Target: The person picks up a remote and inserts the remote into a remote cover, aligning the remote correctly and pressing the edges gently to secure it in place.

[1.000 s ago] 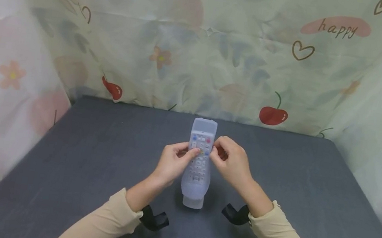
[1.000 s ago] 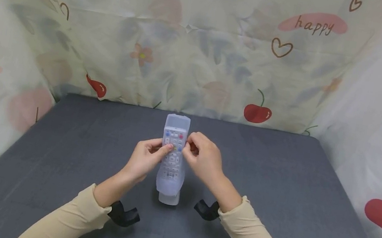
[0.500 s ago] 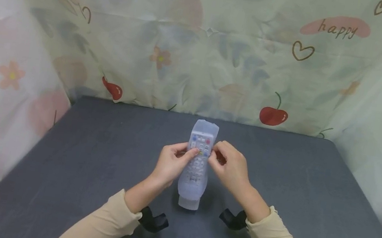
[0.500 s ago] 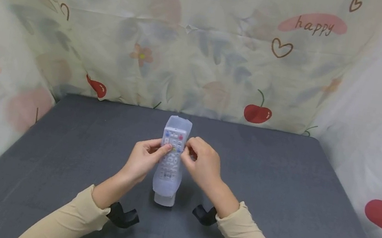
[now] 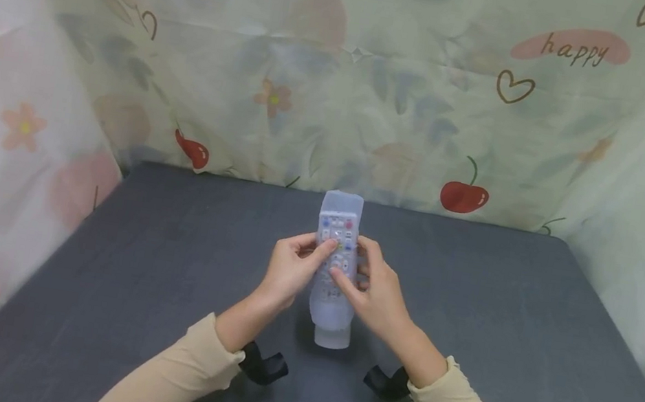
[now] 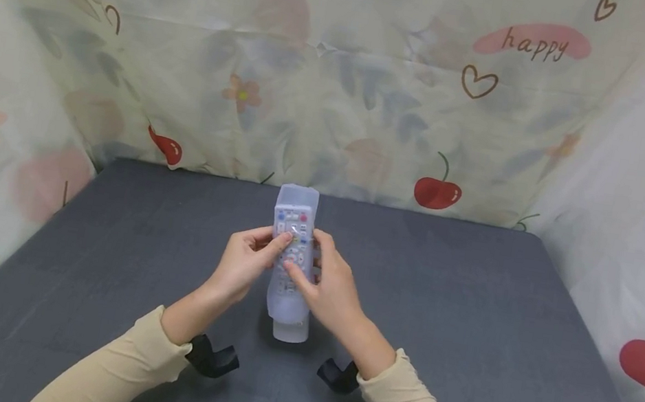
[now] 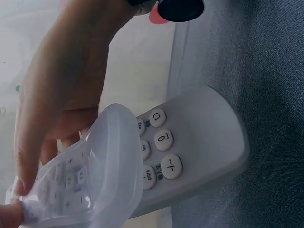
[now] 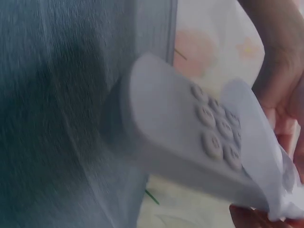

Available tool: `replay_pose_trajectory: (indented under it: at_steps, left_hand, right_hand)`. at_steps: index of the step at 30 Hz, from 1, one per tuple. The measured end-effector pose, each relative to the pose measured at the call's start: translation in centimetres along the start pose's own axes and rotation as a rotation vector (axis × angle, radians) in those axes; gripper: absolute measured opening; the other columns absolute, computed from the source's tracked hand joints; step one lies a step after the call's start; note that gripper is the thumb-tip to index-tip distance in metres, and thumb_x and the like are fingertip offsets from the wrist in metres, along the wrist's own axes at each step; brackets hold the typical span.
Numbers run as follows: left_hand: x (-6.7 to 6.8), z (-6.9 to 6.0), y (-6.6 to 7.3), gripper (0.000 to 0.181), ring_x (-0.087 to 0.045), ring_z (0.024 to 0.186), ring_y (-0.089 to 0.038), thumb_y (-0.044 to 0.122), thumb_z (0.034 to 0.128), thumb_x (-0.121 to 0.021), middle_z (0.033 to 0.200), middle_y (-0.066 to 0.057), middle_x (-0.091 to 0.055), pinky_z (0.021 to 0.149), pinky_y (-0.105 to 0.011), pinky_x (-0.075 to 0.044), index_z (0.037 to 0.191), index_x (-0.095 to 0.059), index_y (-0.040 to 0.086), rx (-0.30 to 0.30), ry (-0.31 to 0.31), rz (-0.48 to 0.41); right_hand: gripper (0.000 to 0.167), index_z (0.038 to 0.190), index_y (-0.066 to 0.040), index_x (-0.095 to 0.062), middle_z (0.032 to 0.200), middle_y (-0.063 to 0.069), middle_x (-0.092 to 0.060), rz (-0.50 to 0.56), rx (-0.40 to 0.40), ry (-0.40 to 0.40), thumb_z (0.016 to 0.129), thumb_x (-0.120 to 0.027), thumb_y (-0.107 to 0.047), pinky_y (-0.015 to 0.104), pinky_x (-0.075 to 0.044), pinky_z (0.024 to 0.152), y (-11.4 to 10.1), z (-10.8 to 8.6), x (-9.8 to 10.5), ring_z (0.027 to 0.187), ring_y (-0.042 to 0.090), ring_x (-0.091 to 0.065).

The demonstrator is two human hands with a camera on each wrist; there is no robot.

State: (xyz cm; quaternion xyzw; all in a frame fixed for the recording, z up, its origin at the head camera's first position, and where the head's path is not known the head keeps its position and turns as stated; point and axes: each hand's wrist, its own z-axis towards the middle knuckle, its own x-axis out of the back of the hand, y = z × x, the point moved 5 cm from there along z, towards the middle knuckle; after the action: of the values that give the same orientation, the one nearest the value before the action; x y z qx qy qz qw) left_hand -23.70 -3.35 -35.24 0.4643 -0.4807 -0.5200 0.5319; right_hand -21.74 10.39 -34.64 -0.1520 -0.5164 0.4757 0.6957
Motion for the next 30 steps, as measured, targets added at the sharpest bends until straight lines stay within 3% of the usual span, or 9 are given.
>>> replay_pose_trajectory:
  at_steps: [8,12,18,21,24,30]
  left_hand:
    - [-0.4,-0.1,0.3,0.031,-0.070,0.084,-0.022,0.020,0.0907,-0.061,0.102,-0.022,-0.069,0.070,-0.032,-0.056,0.113,-0.065,0.000,-0.031,-0.051,0.028]
    - [-0.2,0.0,0.9,0.034,-0.067,0.096,-0.026,0.023,0.0918,-0.060,0.108,-0.018,-0.068,0.078,-0.036,-0.055,0.118,-0.063,0.002,-0.074,-0.095,0.116]
    - [0.9,0.2,1.8,0.034,-0.065,0.101,-0.033,0.018,0.0928,-0.058,0.116,-0.019,-0.065,0.086,-0.038,-0.053,0.122,-0.060,0.001,-0.123,-0.062,0.156]
    - [1.2,0.3,1.7,0.030,-0.068,0.093,-0.032,0.015,0.0912,-0.060,0.109,-0.019,-0.068,0.080,-0.035,-0.055,0.116,-0.064,0.000,-0.103,-0.055,0.151]
    - [1.2,0.4,1.7,0.025,-0.070,0.086,-0.028,0.014,0.0891,-0.062,0.100,-0.018,-0.071,0.075,-0.033,-0.056,0.109,-0.068,0.000,-0.123,-0.028,0.183]
    - [0.9,0.0,1.7,0.019,-0.069,0.075,-0.021,0.012,0.0879,-0.062,0.089,-0.015,-0.073,0.064,-0.026,-0.055,0.098,-0.072,0.000,-0.234,0.055,0.286]
  right_hand:
    - [0.047,0.123,-0.004,-0.035,0.105,0.027,-0.066,0.171,-0.074,0.002,0.087,-0.064,-0.009,0.034,-0.057,0.064,1.0,0.3,-0.4,0.078,0.032,-0.071]
    - [0.046,0.122,-0.003,-0.035,0.105,0.028,-0.065,0.203,-0.124,-0.008,0.087,-0.064,-0.009,0.037,-0.057,0.066,1.3,0.5,0.1,0.080,0.033,-0.070]
    - [0.046,0.123,-0.002,-0.032,0.107,0.029,-0.064,0.258,-0.201,-0.016,0.089,-0.062,-0.008,0.037,-0.057,0.066,1.5,0.7,0.8,0.081,0.034,-0.070]
    - [0.046,0.123,-0.003,-0.032,0.107,0.029,-0.064,0.261,-0.203,-0.043,0.089,-0.062,-0.010,0.038,-0.057,0.067,1.4,0.7,0.7,0.080,0.033,-0.070]
    - [0.046,0.122,-0.003,-0.032,0.108,0.028,-0.064,0.266,-0.202,-0.058,0.089,-0.062,-0.011,0.039,-0.057,0.067,1.2,0.5,0.5,0.081,0.033,-0.070]
    - [0.044,0.121,-0.002,-0.033,0.106,0.029,-0.064,0.272,-0.194,-0.032,0.089,-0.062,-0.009,0.039,-0.057,0.066,1.2,0.3,0.3,0.080,0.033,-0.070]
